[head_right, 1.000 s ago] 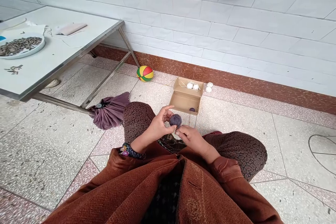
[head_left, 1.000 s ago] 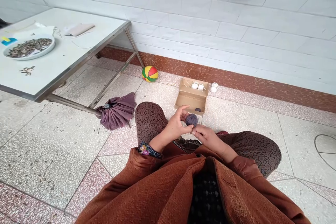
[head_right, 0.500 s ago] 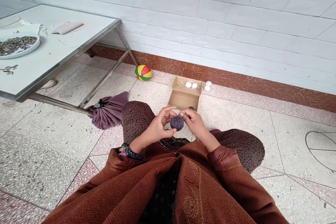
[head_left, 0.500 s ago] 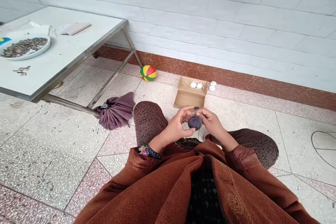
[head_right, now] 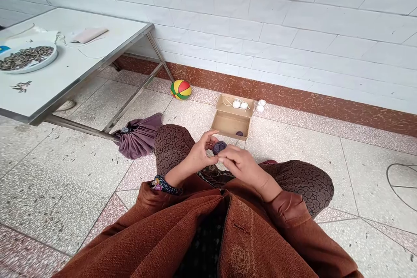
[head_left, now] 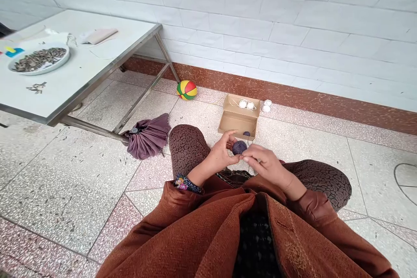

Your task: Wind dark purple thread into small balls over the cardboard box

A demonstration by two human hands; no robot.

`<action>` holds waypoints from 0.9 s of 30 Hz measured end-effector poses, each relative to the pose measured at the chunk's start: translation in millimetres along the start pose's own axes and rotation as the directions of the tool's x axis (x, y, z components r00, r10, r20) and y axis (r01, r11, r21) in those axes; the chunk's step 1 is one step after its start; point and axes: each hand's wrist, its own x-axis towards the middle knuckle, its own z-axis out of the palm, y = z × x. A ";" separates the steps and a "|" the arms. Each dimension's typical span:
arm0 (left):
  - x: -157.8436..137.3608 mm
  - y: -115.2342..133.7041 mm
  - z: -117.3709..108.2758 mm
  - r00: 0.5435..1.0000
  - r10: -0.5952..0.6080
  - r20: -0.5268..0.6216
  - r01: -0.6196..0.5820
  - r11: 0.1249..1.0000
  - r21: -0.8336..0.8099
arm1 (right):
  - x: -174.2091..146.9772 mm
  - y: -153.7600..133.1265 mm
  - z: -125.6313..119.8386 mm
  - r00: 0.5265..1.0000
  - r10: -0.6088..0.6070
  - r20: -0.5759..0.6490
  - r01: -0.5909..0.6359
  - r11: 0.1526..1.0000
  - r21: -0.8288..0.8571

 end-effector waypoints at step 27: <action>-5.4 14.8 9.1 0.992 -0.029 0.121 0.061 0.959 -0.278 | 14.2 24.6 -11.7 0.982 0.056 -0.182 -0.085 0.984 -0.158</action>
